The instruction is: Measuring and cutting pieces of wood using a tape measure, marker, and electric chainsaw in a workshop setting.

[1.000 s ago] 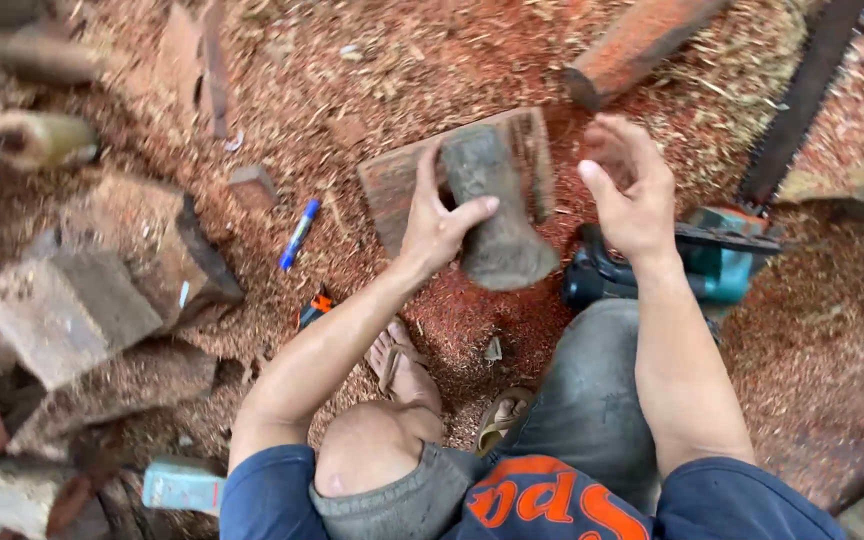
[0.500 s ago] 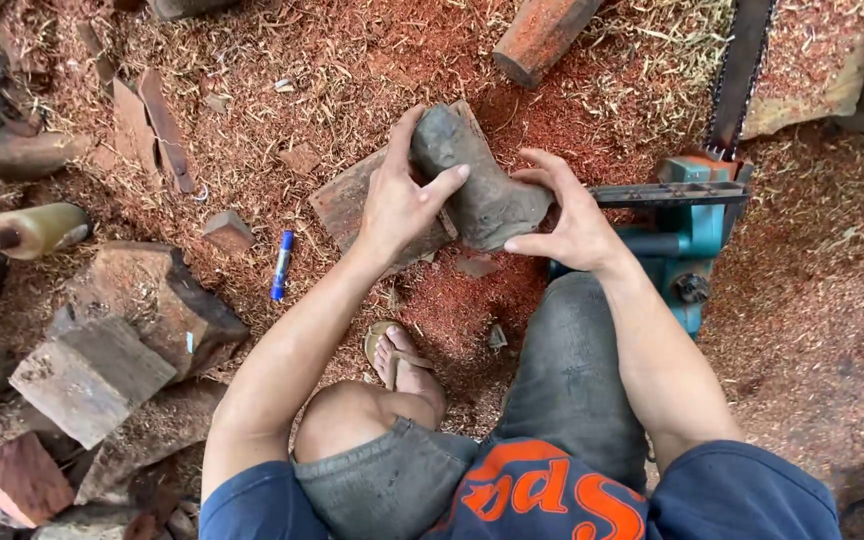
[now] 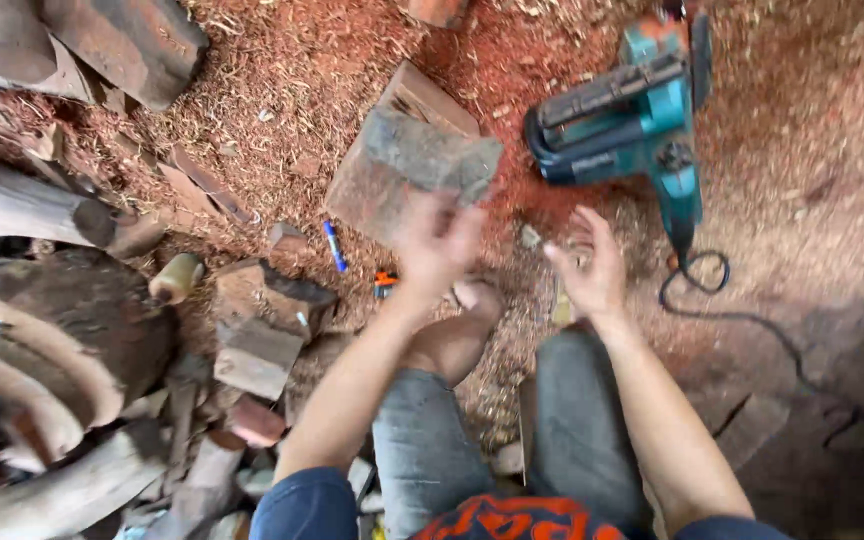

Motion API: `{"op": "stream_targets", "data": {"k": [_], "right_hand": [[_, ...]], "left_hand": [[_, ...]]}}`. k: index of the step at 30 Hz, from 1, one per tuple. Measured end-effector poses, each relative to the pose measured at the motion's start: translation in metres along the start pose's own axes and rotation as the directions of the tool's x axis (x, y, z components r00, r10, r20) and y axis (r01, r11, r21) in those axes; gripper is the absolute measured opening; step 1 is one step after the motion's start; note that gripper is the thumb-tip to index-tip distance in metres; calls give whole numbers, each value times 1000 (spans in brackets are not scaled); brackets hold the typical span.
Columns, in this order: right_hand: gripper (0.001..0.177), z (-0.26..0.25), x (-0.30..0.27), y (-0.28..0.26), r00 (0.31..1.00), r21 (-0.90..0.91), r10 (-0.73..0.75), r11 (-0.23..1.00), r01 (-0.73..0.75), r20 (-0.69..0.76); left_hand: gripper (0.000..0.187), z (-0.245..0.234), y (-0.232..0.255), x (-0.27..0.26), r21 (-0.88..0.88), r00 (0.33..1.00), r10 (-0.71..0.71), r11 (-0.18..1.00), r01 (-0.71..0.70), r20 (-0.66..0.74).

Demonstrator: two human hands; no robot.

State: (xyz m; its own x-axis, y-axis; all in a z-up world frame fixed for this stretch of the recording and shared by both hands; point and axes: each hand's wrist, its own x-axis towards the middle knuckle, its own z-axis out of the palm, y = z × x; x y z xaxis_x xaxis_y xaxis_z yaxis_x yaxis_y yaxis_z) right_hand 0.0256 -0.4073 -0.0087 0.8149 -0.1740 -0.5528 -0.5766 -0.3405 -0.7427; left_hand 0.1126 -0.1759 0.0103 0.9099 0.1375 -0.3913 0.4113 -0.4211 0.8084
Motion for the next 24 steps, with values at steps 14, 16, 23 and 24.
{"op": "stream_targets", "data": {"k": [14,16,23,24], "right_hand": [[43,-71,-194,192,809,210,557,827,-521,-189],[41,-66,-201,201,798,298,583,796,-526,-150],[65,-117,-192,146,799,62,564,823,-564,-210],[85,-132,-190,121,812,-88,512,829,-553,-280]], "left_hand": [[105,301,59,60,714,991,-52,698,-54,126],[101,297,62,93,765,983,-164,643,44,81],[68,274,76,69,621,612,-639,729,289,466],[69,263,79,47,598,580,-659,728,334,479]]}}
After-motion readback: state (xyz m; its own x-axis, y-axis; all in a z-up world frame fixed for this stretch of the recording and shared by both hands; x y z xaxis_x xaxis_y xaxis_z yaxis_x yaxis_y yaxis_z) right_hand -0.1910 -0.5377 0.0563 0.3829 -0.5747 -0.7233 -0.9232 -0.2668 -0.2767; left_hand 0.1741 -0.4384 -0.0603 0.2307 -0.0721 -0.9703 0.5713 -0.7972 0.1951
